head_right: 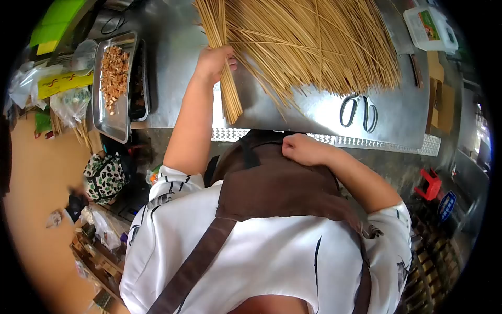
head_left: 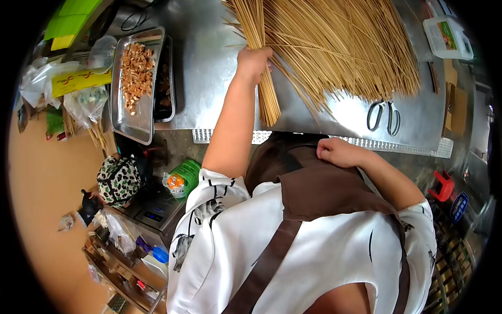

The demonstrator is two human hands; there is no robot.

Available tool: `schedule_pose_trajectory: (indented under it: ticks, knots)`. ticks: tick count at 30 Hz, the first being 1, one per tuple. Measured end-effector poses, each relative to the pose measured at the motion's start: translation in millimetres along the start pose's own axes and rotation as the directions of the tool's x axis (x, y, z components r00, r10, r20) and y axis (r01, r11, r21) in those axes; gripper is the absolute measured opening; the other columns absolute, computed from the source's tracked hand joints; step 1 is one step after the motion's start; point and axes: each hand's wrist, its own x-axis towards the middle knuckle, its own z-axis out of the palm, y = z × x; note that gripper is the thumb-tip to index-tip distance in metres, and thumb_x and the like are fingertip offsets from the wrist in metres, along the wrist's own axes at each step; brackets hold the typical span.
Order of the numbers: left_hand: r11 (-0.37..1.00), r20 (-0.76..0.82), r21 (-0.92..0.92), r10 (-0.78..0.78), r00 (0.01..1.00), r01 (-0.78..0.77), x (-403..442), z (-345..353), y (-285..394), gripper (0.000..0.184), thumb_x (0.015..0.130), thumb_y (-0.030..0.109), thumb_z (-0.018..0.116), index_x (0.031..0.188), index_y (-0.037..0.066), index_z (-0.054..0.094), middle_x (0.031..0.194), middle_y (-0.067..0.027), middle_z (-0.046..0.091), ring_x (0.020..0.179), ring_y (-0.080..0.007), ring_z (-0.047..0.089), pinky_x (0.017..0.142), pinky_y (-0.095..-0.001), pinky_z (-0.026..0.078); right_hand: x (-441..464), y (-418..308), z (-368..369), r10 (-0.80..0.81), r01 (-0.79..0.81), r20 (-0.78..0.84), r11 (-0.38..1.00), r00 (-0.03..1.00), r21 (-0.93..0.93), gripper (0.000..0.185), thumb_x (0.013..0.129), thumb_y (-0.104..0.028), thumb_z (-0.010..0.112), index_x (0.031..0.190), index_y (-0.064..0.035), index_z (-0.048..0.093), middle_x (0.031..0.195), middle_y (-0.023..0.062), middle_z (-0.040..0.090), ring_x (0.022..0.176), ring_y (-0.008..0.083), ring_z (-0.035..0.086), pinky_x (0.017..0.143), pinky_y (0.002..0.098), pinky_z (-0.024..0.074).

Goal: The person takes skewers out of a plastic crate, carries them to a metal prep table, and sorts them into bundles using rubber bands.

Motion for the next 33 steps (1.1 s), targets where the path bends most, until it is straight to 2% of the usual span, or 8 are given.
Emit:
schedule_pose_trajectory:
  ticks: [3,6,11,13,15,17,25,33]
  knots:
    - [0.998,0.008,-0.008,0.056,0.998,-0.056,-9,-14,-10,0.018,0.075,0.000,0.053,0.092,-0.002,0.050,0.080,-0.0101,0.054,0.064,-0.0213,0.057,0.060,-0.0332,0.051,20,8,4,0.130,-0.129,0.034,0.991,0.991,-0.029,0.020,0.082,-0.016,0.047,0.090,0.0003,0.056,0.080,0.0098,0.060,0.082,0.0194,0.057,0.073,0.0326,0.0446]
    - [0.995,-0.012,-0.060,0.083,0.996,-0.084,-48,-21,-3,0.021,0.074,0.000,0.053,0.094,-0.002,0.047,0.087,-0.0137,0.055,0.073,-0.0232,0.060,0.066,-0.0335,0.052,26,17,18,0.161,-0.156,0.036,0.980,0.986,-0.123,0.030,0.083,-0.017,0.045,0.105,0.0004,0.054,0.101,0.0143,0.059,0.098,0.0227,0.054,0.085,0.0327,0.0413]
    - [0.979,0.098,-0.163,0.135,0.986,-0.118,-85,-61,-6,0.019,0.074,0.000,0.053,0.092,-0.001,0.048,0.091,-0.0173,0.056,0.068,-0.0200,0.059,0.061,-0.0303,0.050,45,48,43,0.079,-0.055,-0.096,0.971,0.992,0.235,0.053,0.084,-0.019,0.042,0.132,0.0013,0.032,0.135,0.0202,0.035,0.128,0.0302,0.029,0.106,0.0307,0.0209]
    - [0.991,0.130,-0.073,0.119,0.984,-0.111,-93,-76,-8,0.017,0.073,0.000,0.053,0.089,0.000,0.048,0.089,-0.0166,0.056,0.060,-0.0147,0.053,0.054,-0.0266,0.045,63,57,51,0.052,-0.024,-0.150,0.982,0.987,0.186,0.050,0.085,-0.020,0.043,0.130,0.0014,0.036,0.133,0.0201,0.038,0.124,0.0304,0.036,0.102,0.0339,0.0288]
    - [0.986,0.112,-0.120,0.127,0.986,-0.113,-105,-83,-8,0.015,0.073,0.000,0.053,0.086,0.002,0.047,0.086,-0.0154,0.055,0.054,-0.0112,0.046,0.049,-0.0250,0.039,80,55,43,0.262,-0.183,0.134,0.885,0.956,-0.429,0.042,0.086,-0.022,0.045,0.121,0.0024,0.046,0.124,0.0169,0.049,0.112,0.0272,0.048,0.093,0.0348,0.0381]
    - [0.976,0.081,-0.197,0.109,0.991,-0.091,-109,-91,-7,0.015,0.073,-0.001,0.052,0.086,0.003,0.047,0.084,-0.0138,0.054,0.053,-0.0112,0.044,0.049,-0.0250,0.039,76,45,46,0.290,-0.181,0.096,0.791,0.952,-0.584,0.036,0.085,-0.024,0.047,0.109,0.0025,0.055,0.109,0.0160,0.058,0.094,0.0273,0.058,0.081,0.0373,0.0440]
    - [0.949,0.065,-0.294,0.137,0.989,-0.112,-103,-109,-1,0.013,0.075,-0.001,0.052,0.086,0.003,0.048,0.082,-0.0138,0.055,0.054,-0.0124,0.045,0.050,-0.0265,0.040,84,44,55,0.301,-0.301,-0.067,0.953,0.951,0.011,0.036,0.085,-0.025,0.048,0.107,0.0025,0.056,0.107,0.0160,0.059,0.092,0.0274,0.058,0.080,0.0376,0.0442]
    - [0.936,0.154,-0.332,0.174,0.973,-0.115,-94,-105,3,0.011,0.075,-0.001,0.053,0.083,0.005,0.050,0.081,-0.0119,0.056,0.053,-0.0124,0.046,0.051,-0.0272,0.041,83,45,64,0.336,-0.292,-0.139,0.919,0.932,0.265,0.036,0.084,-0.025,0.048,0.106,0.0025,0.056,0.105,0.0161,0.060,0.089,0.0274,0.059,0.079,0.0378,0.0444]
